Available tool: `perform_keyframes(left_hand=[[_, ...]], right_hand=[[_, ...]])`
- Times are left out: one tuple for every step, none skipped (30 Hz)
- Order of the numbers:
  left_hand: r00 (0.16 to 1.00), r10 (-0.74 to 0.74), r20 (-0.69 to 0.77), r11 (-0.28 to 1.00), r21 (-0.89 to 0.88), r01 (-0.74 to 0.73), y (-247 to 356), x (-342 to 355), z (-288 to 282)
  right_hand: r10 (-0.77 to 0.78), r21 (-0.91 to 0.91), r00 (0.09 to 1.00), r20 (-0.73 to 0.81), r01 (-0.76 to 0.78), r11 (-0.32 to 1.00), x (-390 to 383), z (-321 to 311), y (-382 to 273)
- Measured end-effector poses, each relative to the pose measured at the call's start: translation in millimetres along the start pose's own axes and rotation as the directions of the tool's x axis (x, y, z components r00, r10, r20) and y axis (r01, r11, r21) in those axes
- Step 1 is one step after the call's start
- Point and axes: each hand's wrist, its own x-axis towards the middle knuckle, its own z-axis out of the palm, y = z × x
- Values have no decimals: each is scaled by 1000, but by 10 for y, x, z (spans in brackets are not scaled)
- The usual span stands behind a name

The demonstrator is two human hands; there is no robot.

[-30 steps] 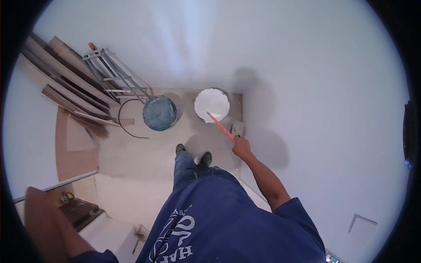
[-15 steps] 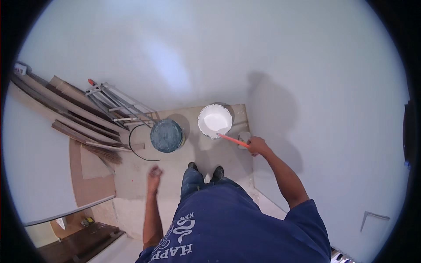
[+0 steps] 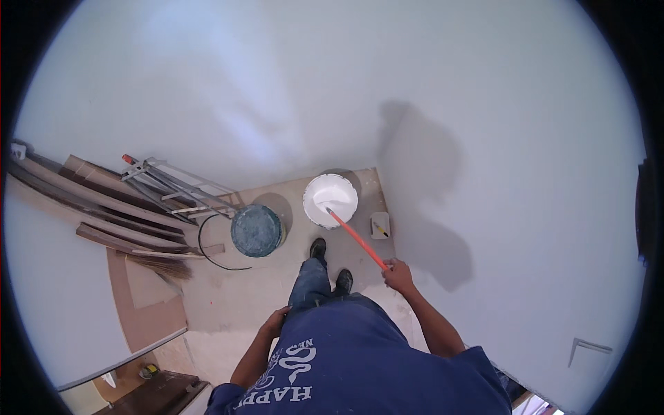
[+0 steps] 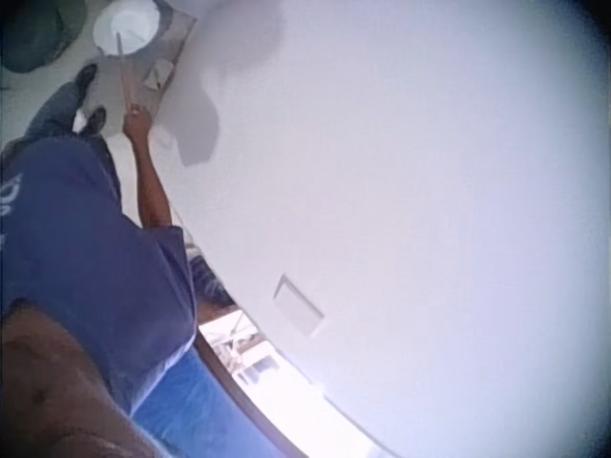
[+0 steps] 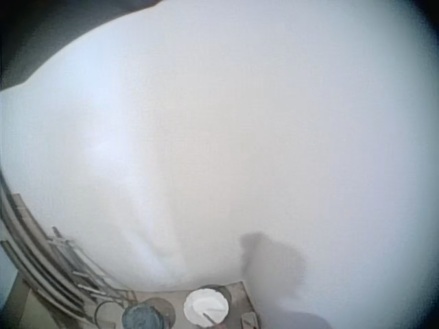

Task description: Preparing and stirring white paint in a bucket using a paint roller.

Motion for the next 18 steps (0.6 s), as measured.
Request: perform_keyframes(left_hand=[[988, 114, 103, 993, 6, -115, 58, 14, -42], [952, 229, 203, 973, -5, -233, 151, 7, -70], [953, 224, 205, 974, -5, -228, 268, -31, -143], [936, 298, 187, 888, 306, -344, 411, -132, -182], [909, 370, 192, 698, 588, -409, 566, -199, -203], [991, 134, 1, 955, 268, -129, 763, -198, -184], [977, 194, -90, 947, 279, -162, 863, -160, -276], [953, 263, -150, 951, 210, -229, 994, -113, -305], [920, 326, -216, 943, 142, -301, 1127, -70, -344], [920, 323, -221, 944, 141, -298, 1229, -21, -381], [866, 397, -303, 917, 182, -356, 1356, 45, -381], [798, 468, -380, 883, 227, -410, 1472, 93, -394], [801, 462, -380, 886, 229, -403, 1568, 137, -419], [805, 496, -325, 843, 400, -359, 1701, 185, -424], [809, 524, -268, 769, 558, -313, 1824, 236, -447], [811, 544, -216, 715, 626, -312, 1897, 267, -501], [811, 542, -221, 717, 626, -308, 1958, 289, -549], [820, 536, -200, 685, 670, -285, 2017, 316, -586]], right_hand=[[11, -1, 1000, -5, -11, 1000, -129, -4, 2], [30, 54, 999, -16, -30, 998, -233, 1, -20], [50, 108, 998, -25, -47, 993, -313, 1, -54], [54, 102, 998, -24, -51, 994, -391, -22, -125], [74, 111, 997, -20, -71, 991, -490, -44, -237], [93, 121, 996, -16, -91, 989, -542, -32, -300], [91, 121, 996, -5, -89, 989, -570, 20, -332], [54, 103, 998, -44, -49, 993, -596, 57, -335], [13, 84, 997, -80, -6, 996, -571, 96, -350], [15, 85, 997, -74, -9, 996, -506, 162, -339], [-30, 37, 994, -105, 34, 999, -423, 241, -287], [-80, -15, 988, -129, 79, 997, -332, 334, -249], [-72, -14, 989, -129, 71, 997, -206, 452, -179], [-56, -22, 986, -155, 53, 998, -64, 556, -115], [-45, -30, 983, -178, 41, 999, 48, 621, -110], [-40, -26, 984, -174, 36, 999, 126, 655, -182], [57, -30, 990, -126, -61, 998, 218, 678, -285], [154, -40, 985, -80, -158, 987, 261, 693, -371]])
